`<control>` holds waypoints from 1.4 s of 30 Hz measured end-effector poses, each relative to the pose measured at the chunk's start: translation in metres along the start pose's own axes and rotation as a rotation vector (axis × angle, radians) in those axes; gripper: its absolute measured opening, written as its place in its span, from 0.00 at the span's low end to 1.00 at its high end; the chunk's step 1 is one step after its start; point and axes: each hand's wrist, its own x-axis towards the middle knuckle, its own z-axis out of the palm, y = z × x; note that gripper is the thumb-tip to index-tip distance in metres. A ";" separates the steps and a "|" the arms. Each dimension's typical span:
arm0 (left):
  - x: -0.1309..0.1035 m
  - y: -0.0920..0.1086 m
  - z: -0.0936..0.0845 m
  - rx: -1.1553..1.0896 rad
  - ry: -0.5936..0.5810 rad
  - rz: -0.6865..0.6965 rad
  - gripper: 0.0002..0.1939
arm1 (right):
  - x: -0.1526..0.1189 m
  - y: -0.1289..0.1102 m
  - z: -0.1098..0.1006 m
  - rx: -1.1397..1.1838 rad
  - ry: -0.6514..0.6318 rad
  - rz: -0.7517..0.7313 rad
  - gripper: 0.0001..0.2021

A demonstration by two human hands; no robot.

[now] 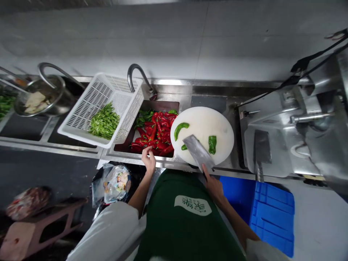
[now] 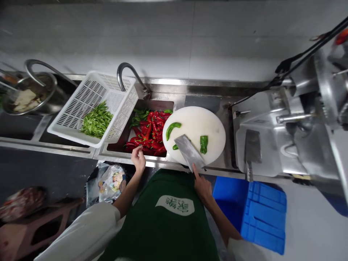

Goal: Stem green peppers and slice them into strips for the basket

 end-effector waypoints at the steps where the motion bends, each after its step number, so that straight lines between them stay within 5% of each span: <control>1: 0.000 -0.005 -0.003 -0.004 0.003 -0.019 0.12 | -0.003 0.001 -0.002 0.009 0.021 -0.001 0.36; 5: 0.003 -0.016 -0.005 -0.033 0.007 -0.054 0.12 | -0.006 -0.011 0.001 0.001 0.102 0.034 0.35; 10: 0.023 -0.013 0.001 -0.068 -0.038 -0.006 0.12 | -0.002 -0.026 0.010 -0.085 -0.105 0.009 0.37; 18: 0.055 -0.008 0.011 -0.102 -0.090 0.062 0.11 | -0.003 -0.026 0.012 -0.012 0.063 0.077 0.33; 25: 0.075 0.026 0.063 -0.164 -0.214 0.150 0.10 | -0.010 -0.025 -0.006 0.221 0.053 0.060 0.36; 28: 0.064 0.048 0.095 -0.186 -0.422 0.278 0.10 | -0.028 -0.015 -0.014 0.323 0.155 0.117 0.35; 31: 0.033 0.060 0.120 -0.111 -0.792 0.436 0.07 | -0.039 -0.005 -0.010 0.413 0.226 0.224 0.34; 34: -0.001 0.066 0.139 0.027 -0.991 0.415 0.13 | -0.043 0.006 -0.001 0.497 0.265 0.302 0.34; 37: -0.007 0.072 0.150 0.019 -0.878 0.388 0.10 | -0.046 0.016 0.006 0.519 0.293 0.345 0.33; 42: 0.053 0.060 0.123 -0.070 -0.213 0.234 0.09 | -0.037 0.019 -0.005 0.422 0.295 0.301 0.33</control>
